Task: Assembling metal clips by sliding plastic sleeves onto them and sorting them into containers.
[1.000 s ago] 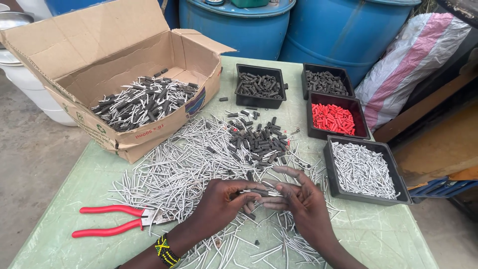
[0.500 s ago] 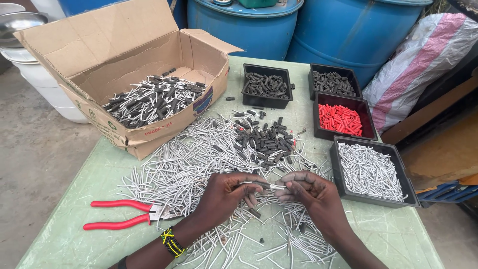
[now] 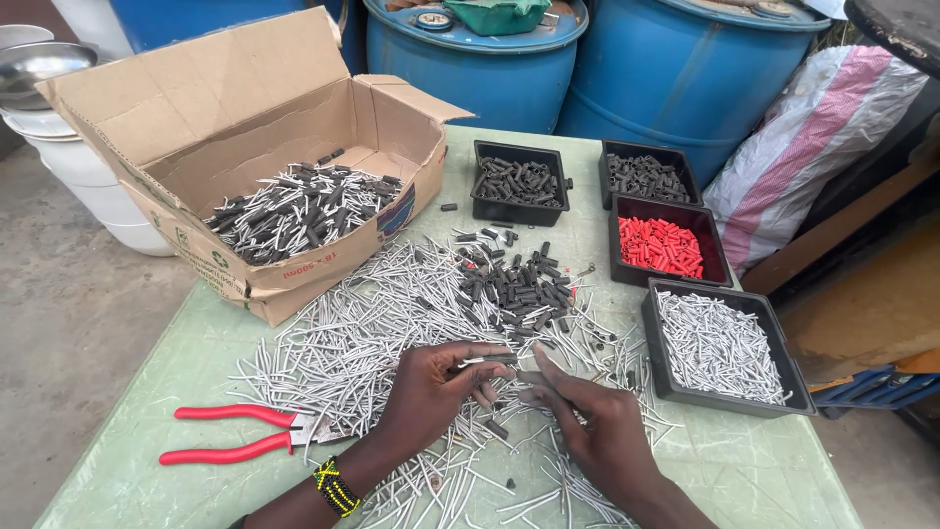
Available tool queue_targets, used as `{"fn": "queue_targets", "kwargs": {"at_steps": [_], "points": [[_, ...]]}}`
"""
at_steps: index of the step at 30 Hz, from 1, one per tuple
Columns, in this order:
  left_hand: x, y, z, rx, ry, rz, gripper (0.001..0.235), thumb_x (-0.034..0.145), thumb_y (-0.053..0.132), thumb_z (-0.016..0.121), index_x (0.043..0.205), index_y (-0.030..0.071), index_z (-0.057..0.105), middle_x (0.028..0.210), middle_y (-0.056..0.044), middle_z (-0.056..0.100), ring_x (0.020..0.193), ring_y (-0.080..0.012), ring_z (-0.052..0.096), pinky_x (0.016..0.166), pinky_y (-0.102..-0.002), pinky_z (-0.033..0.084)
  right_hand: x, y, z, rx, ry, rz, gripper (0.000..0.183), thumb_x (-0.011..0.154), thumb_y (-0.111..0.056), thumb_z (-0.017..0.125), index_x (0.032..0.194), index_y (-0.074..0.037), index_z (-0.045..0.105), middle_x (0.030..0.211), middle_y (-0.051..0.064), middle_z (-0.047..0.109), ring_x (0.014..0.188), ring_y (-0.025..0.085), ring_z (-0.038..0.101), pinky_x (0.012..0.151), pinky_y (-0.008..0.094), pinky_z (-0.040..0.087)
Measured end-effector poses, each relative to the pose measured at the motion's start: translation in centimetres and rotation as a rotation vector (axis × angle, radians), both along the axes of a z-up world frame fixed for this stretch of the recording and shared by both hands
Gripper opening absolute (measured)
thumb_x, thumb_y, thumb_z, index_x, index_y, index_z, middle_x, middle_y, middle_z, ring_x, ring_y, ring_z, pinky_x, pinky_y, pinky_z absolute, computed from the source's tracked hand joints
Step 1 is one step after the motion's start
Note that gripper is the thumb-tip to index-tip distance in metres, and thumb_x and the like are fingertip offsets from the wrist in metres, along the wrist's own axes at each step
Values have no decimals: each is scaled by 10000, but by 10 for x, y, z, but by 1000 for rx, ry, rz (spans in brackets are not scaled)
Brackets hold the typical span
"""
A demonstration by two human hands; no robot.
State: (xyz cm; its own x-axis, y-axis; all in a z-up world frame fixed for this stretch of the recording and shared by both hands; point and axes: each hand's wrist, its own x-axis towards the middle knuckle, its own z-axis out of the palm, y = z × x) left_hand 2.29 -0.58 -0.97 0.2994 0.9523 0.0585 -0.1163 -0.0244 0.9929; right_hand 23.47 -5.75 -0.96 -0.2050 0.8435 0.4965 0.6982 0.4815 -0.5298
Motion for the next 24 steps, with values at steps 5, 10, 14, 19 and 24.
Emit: {"fn": "queue_targets", "kwargs": {"at_steps": [5, 10, 14, 19, 24], "points": [[0, 5, -10, 106, 34, -4, 219, 892, 21, 725, 1085, 46, 826, 909, -109, 855, 569, -120, 734, 551, -214, 637, -5, -4, 0, -114, 64, -26, 251, 909, -226, 703, 1132, -141, 779, 1174, -8, 807, 969, 70, 818, 833, 206, 629], [-30, 28, 20, 362, 240, 98, 145, 936, 185, 714, 999, 187, 845, 878, -51, 867, 402, 1, 512, 314, -149, 347, -6, -3, 18, -165, 69, -28, 518, 909, -227, 692, 1416, -180, 598, 1111, -82, 852, 912, 47, 856, 784, 210, 673], [-70, 83, 56, 902, 666, 353, 176, 959, 46, 656, 1041, 118, 795, 999, -52, 808, 342, -56, 433, 506, -273, 500, 1, -1, 16, -132, 65, -28, 438, 917, -165, 671, 1354, -152, 654, 1195, -7, 811, 1065, 101, 804, 915, 247, 635], [-99, 147, 47, 974, 1461, 697, 209, 780, -49, 575, 946, 44, 659, 822, -181, 731, 850, -389, 635, 557, -481, 513, 8, 4, 9, 1, 21, -7, 316, 910, -151, 690, 1221, -141, 743, 1159, -11, 814, 972, 113, 821, 846, 241, 656], [-28, 141, -14, 1164, 1634, 438, 426, 613, -138, 603, 922, 145, 677, 778, -49, 698, 844, -270, 621, 536, -390, 493, 22, 18, -14, 55, -148, 95, 357, 876, -76, 692, 1229, -105, 734, 1189, 82, 789, 1039, 222, 793, 961, 322, 591]]}}
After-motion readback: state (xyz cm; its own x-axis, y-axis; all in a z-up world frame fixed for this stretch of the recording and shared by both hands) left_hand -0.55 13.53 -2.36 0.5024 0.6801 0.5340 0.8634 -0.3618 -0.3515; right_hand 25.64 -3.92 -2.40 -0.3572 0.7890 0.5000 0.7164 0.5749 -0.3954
